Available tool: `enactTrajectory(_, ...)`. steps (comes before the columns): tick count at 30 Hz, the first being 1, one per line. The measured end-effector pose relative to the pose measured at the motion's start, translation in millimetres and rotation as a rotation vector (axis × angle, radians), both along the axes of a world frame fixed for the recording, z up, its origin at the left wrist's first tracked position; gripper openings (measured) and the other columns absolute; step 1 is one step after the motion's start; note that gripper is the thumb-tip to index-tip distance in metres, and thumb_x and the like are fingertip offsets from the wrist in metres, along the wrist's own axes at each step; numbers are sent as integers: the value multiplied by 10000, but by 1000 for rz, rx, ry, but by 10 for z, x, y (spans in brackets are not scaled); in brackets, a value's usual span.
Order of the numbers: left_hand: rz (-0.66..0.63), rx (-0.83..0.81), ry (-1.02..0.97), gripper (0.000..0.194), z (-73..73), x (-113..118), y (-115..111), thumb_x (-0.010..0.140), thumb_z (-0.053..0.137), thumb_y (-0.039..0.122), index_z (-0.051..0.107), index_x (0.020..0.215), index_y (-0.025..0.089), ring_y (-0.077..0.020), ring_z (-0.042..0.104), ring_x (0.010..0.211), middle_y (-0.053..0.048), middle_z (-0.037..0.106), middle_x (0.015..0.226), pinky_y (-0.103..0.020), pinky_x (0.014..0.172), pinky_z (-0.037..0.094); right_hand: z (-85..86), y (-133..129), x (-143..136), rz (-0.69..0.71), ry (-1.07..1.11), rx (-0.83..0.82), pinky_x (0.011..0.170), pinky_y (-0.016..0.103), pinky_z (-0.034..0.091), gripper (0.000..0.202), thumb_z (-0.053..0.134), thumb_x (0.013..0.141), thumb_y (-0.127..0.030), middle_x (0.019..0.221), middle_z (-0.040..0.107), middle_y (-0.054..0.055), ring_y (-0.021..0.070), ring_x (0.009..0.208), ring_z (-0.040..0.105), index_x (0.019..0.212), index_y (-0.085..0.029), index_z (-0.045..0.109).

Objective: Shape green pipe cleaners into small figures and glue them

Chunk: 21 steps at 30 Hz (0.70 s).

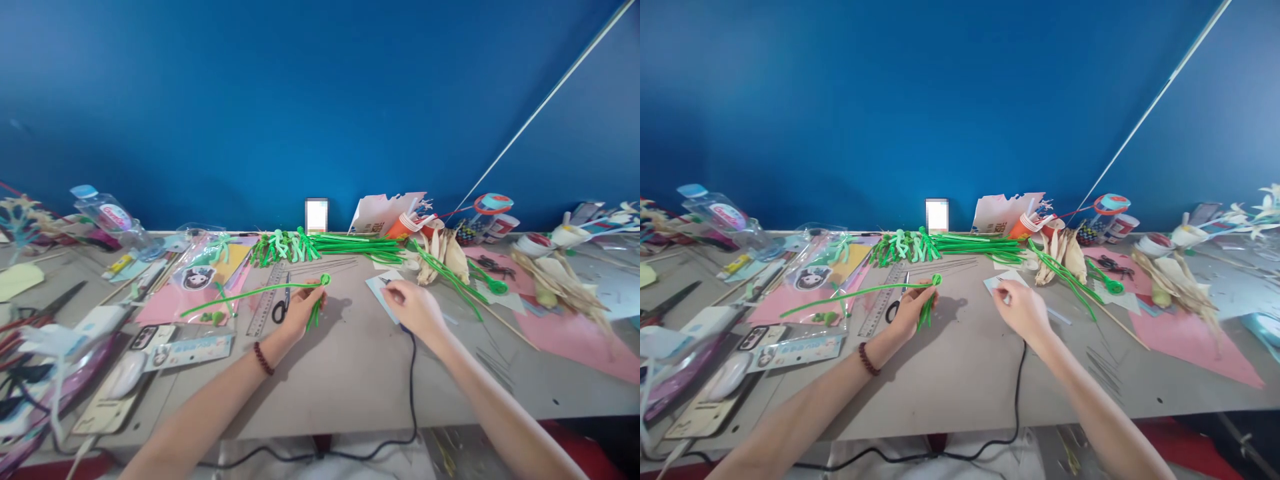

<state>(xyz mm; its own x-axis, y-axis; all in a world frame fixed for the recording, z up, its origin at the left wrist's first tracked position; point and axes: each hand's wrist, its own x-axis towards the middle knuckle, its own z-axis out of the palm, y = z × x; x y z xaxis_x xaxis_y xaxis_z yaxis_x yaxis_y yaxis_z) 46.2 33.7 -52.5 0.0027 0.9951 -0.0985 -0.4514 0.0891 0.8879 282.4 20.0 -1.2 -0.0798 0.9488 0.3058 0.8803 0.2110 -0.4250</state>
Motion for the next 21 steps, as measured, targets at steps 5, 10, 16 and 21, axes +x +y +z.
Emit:
enactTrajectory(5,-102,-58,-59,271,45,2,-6,611,756,333,608,735,142,-68,496,465,10,583,618,-196,416,352,-368,-191,555,-226,0,-231,501,265,337,467,419,792,-585,502,573,15,188,525,555,524,-223,538)
enactTrajectory(10,-149,-1,5,237,27,-3,-17,671,717,348,653,676,120,-57,456,458,-21,598,621,-203,429,347,-503,-267,630,-306,6,-307,515,273,356,527,380,771,-671,527,589,27,208,566,576,541,-229,552)
enactTrajectory(16,-111,-5,53,267,9,5,-25,622,748,361,656,663,113,-70,488,487,-31,622,637,-212,469,399,-351,-141,441,-407,-190,-487,507,275,343,555,381,736,-704,627,632,72,248,655,607,500,-225,530)
enactTrajectory(21,-88,-47,41,287,9,15,-20,580,770,359,655,661,109,-76,512,495,-32,629,647,-212,464,405,-402,-95,499,-396,-151,-468,523,270,346,505,421,750,-631,567,594,67,240,647,594,476,-216,511)
